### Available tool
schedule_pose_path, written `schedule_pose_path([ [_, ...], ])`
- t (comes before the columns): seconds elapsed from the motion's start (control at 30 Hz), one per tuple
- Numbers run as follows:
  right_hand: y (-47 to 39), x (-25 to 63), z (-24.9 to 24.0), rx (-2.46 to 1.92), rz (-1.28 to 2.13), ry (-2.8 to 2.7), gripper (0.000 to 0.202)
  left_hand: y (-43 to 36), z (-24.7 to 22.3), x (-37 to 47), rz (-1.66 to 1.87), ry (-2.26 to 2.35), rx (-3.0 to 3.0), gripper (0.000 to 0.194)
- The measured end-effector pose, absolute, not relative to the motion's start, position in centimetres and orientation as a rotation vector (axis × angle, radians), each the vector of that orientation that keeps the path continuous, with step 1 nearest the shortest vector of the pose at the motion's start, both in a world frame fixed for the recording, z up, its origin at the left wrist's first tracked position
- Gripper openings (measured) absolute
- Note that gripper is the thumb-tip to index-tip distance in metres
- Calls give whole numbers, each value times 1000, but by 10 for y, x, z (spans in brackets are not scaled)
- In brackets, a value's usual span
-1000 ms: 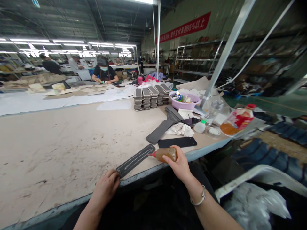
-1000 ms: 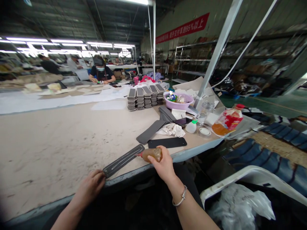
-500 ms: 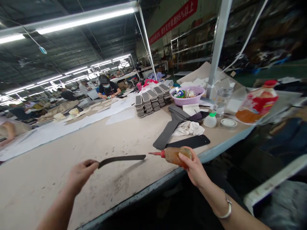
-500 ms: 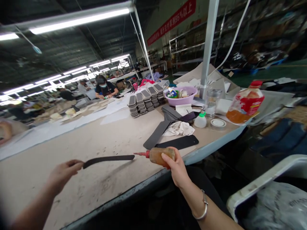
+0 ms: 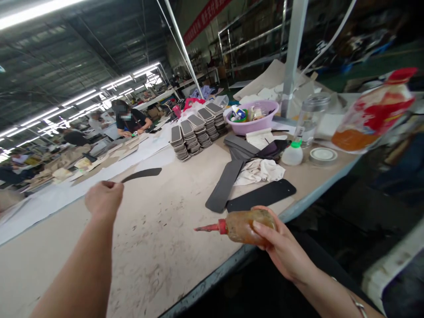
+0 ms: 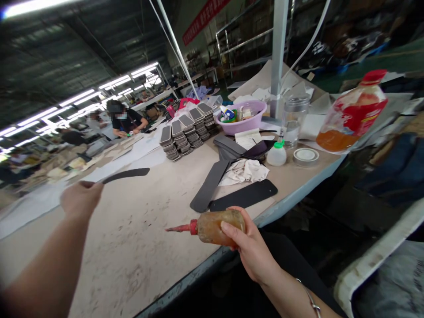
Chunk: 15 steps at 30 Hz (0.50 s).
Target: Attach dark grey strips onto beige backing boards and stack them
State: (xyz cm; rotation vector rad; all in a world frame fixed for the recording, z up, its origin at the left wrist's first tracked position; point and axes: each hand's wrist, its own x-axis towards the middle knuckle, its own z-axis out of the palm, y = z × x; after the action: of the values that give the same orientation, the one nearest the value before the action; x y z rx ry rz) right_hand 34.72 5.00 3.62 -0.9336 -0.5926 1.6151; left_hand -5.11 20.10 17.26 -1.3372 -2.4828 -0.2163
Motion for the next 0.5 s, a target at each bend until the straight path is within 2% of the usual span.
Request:
schedule_pose_path([
  [0.13, 52, 349, 39, -929, 1633, -559, 42, 209, 84, -15, -101, -2562, -1446, 34],
  [0.23, 53, 350, 39, -946, 1627, -552, 43, 216, 38, 0, 10, -2584, -1601, 31],
  [0.33, 54, 352, 38, -954, 1622, -545, 44, 228, 17, 8, 36, -2571, -1662, 31],
  [0.5, 57, 353, 37, -938, 1640, -526, 40, 248, 12, 12, 51, -2546, -1696, 32],
])
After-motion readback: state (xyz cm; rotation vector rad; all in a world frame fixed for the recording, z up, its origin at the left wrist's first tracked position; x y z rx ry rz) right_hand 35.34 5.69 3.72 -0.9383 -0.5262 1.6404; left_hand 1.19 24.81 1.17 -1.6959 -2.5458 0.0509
